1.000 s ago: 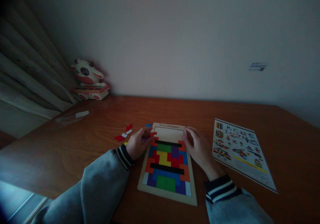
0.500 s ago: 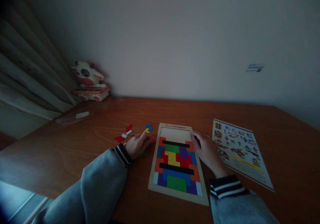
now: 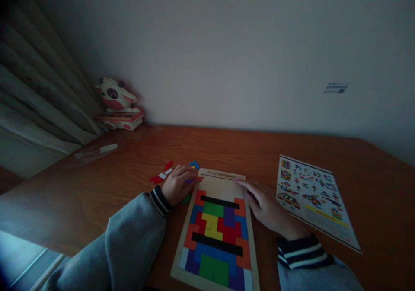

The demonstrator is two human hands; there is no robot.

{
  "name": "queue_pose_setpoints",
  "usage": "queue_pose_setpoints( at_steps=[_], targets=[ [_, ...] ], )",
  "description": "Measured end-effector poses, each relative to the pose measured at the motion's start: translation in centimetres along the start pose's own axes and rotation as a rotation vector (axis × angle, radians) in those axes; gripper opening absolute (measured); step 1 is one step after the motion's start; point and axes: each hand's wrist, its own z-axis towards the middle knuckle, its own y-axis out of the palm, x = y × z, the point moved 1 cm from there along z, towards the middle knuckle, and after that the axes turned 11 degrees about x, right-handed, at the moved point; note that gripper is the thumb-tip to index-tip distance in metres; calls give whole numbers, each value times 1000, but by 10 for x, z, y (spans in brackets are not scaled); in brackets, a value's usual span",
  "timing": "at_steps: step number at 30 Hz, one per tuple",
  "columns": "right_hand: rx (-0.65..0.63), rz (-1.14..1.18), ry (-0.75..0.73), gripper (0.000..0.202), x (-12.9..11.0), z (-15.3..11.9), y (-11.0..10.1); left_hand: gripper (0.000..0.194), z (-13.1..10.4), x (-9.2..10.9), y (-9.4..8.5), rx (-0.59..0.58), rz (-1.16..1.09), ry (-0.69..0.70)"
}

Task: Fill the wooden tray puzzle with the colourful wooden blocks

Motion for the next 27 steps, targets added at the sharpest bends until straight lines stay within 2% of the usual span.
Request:
queue_pose_setpoints(
  at_steps=[4, 6, 8, 10, 17, 21, 25, 27],
  targets=[
    [-12, 38, 41, 34, 0, 2, 3, 17, 0, 0, 3, -8, -18, -18],
    [65, 35, 49, 34, 1, 6, 9, 18, -1, 1, 3, -19, -41, -28],
    [194, -5, 10, 37, 2, 9, 17, 18, 0, 2, 3, -21, -52, -40],
    [235, -38, -16, 36, 4, 11, 23, 18, -1, 2, 3, -19, -57, -55],
    [167, -45, -11, 33, 1, 14, 18, 18, -1, -3, 9, -32, -42, -81],
    [173, -29, 16, 31, -21, 34, 16, 22, 1, 1, 18, 2, -110, -281],
    [17, 237, 19, 25, -57, 54, 25, 27, 1, 7, 27, 13, -301, -436],
    [21, 347, 29, 24, -71, 57, 30, 29, 0, 10, 29, -5, -352, -453]
  ],
)
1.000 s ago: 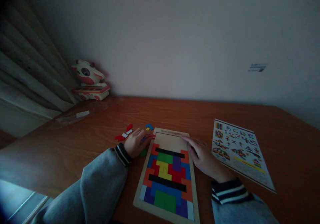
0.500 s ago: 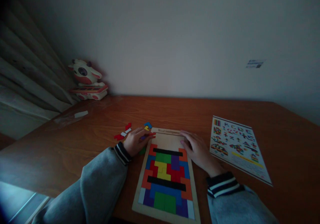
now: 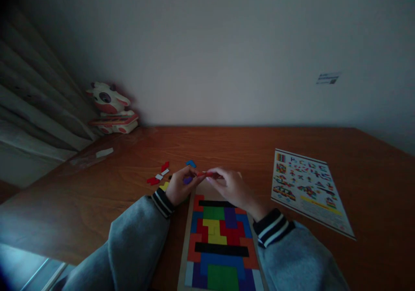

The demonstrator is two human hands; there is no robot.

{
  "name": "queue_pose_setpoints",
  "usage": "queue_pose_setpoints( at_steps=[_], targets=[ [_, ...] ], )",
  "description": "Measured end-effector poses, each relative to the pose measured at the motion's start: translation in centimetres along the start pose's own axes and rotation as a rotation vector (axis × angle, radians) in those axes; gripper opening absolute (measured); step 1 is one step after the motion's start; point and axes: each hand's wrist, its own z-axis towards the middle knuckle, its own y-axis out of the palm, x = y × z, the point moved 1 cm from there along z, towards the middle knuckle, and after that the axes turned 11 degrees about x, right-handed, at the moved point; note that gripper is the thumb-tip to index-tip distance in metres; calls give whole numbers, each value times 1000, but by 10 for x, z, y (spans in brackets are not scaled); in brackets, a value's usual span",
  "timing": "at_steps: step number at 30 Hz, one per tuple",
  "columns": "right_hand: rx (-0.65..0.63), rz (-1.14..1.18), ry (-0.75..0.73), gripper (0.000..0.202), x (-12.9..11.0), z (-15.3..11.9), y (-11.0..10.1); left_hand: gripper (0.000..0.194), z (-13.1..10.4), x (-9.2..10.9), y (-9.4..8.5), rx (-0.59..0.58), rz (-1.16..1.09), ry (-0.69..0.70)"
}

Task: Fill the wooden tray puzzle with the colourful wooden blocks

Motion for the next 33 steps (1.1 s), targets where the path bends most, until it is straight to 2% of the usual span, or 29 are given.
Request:
queue_pose_setpoints(
  at_steps=[2, 5, 10, 13, 17, 20, 33],
  targets=[
    [26, 55, 13, 22, -5, -2, 6, 30, -1, 2, -1, 0, -7, 20],
    [50, 79, 29, 19, -2, -9, 8, 27, 0, 8, -8, -17, 48, 151],
    [43, 20, 90, 22, 11, -23, 5, 19, 3, 10, -21, -175, 326, 426],
    [7, -50, 32, 21, 13, -26, 6, 20, 2, 5, -24, -234, 434, 528],
    [6, -226, -118, 17, 12, -27, 9, 21, 0, 0, -22, -256, 476, 534],
    [6, -303, -167, 16, 13, -28, 10, 21, -1, -2, -20, -267, 488, 519],
    [-50, -330, -143, 9, 9, -30, 8, 22, -1, 0, -21, -296, 491, 508]
  ],
)
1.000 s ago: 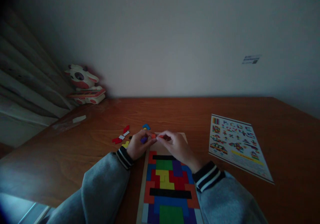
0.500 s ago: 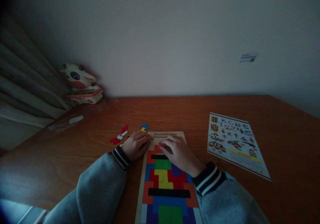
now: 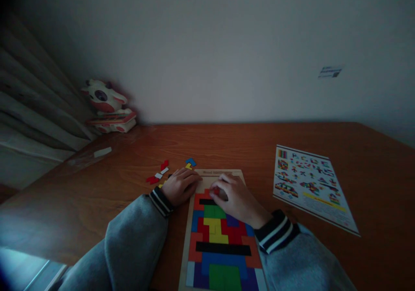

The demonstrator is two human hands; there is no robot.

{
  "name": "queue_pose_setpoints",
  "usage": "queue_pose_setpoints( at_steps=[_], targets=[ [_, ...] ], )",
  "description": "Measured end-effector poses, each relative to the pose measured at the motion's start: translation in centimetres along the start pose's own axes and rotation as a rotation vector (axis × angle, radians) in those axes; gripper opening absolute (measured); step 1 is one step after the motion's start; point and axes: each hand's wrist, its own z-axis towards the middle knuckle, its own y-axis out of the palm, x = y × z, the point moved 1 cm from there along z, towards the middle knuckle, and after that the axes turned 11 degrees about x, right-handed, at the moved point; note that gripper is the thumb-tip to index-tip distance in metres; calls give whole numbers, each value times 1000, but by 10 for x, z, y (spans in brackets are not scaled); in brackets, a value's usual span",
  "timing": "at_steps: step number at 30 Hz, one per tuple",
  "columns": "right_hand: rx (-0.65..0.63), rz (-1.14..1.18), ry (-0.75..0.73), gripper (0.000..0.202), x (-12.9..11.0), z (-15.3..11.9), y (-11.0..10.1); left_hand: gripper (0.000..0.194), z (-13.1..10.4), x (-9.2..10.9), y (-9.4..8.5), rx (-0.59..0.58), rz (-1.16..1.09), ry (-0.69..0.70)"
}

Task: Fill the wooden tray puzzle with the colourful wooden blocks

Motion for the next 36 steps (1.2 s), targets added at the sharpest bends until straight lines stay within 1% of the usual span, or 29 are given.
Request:
queue_pose_setpoints(
  at_steps=[3, 5, 7, 9, 11, 13, 15, 16, 18, 21, 24, 26, 28, 31, 33, 34, 36],
  targets=[
    [2, 26, -6, 9, 2, -1, 1, 22, 0, -1, 2, 15, -5, 2],
    [16, 52, -10, 11, 3, -1, 2, 23, 0, -5, -1, 34, -13, 2],
    [39, 74, -10, 14, 4, -1, 2, 22, -2, -13, -9, 65, -10, -14],
    [65, 78, -12, 15, 5, -1, 1, 23, -6, -26, -22, 86, 5, -37],
    [75, 58, -25, 14, 5, 0, 0, 39, -12, -39, -35, 56, 9, -40],
    [76, 20, -45, 13, 5, 0, -1, 67, -18, -48, -44, -16, 4, -48],
    [81, -17, -60, 12, 4, 0, -2, 87, -23, -50, -46, -66, -13, -46],
    [87, -33, -64, 12, 4, 0, -2, 90, -24, -49, -45, -83, -29, -35],
    [106, -62, -66, 12, 4, 0, -2, 86, -25, -44, -40, -114, -66, -2],
    [133, -90, -55, 12, 5, 0, -3, 67, -25, -39, -32, -131, -112, 29],
    [140, -96, -50, 12, 5, 0, -4, 47, -26, -42, -29, -103, -133, 15],
    [137, -100, -51, 12, 5, 0, -4, 39, -27, -47, -29, -85, -129, -3],
    [140, -107, -52, 12, 5, 0, -4, 39, -27, -52, -32, -67, -117, -18],
    [157, -120, -44, 12, 5, 0, -5, 54, -28, -56, -40, -50, -85, -31],
    [165, -128, -44, 14, 5, 0, -5, 62, -29, -57, -44, -63, -54, -38],
    [167, -131, -46, 14, 5, 1, -6, 62, -29, -57, -45, -68, -43, -41],
    [173, -133, -52, 15, 4, 1, -6, 54, -30, -58, -46, -60, -42, -45]
  ],
)
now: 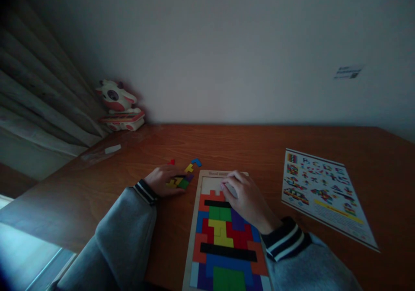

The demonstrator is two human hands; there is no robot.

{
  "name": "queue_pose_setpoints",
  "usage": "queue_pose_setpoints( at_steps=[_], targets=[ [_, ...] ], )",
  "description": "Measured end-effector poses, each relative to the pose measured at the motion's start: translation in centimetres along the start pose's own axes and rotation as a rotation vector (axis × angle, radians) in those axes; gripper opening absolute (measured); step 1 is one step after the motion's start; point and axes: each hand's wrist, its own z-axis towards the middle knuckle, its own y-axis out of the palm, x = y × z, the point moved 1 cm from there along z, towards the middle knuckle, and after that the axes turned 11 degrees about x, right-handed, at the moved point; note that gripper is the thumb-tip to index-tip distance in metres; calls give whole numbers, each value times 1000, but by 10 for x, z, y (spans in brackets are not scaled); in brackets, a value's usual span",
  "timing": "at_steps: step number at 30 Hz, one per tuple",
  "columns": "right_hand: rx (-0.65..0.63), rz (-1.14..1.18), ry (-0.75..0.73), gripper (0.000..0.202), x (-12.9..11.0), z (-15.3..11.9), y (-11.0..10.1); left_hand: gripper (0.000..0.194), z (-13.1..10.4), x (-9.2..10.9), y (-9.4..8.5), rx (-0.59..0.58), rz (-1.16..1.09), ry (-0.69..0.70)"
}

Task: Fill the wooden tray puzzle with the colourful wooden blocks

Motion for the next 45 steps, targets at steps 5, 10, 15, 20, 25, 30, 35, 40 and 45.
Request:
queue_pose_setpoints(
  at_steps=[5, 10, 15, 20, 25, 30, 35, 40, 45],
  targets=[
    [7, 19, -11, 14, 0, -1, 0, 38, 1, 0, 2, 24, -58, 15],
    [4, 30, 5, 15, 1, -1, 1, 26, 3, 4, 0, 32, -115, 21],
    [5, 30, -4, 14, 2, -2, 3, 29, 0, 4, 2, 24, -119, 16],
    [14, 27, -4, 15, 3, -2, 3, 30, -3, -8, 9, 45, 54, 9],
    [52, 39, 57, 19, 5, -1, 2, 30, -2, -12, 4, 55, 209, -37],
    [57, 54, 103, 19, 7, -2, 3, 33, -4, -4, -10, 8, 137, 16],
    [44, 51, 96, 19, 7, -3, 3, 40, -17, 0, -21, 4, 53, -5],
    [37, 49, 95, 18, 6, -3, 4, 41, -31, -4, -19, 9, 33, -32],
    [32, 58, 97, 18, 7, -3, 5, 33, -34, -6, -9, 73, -16, -30]
  ],
)
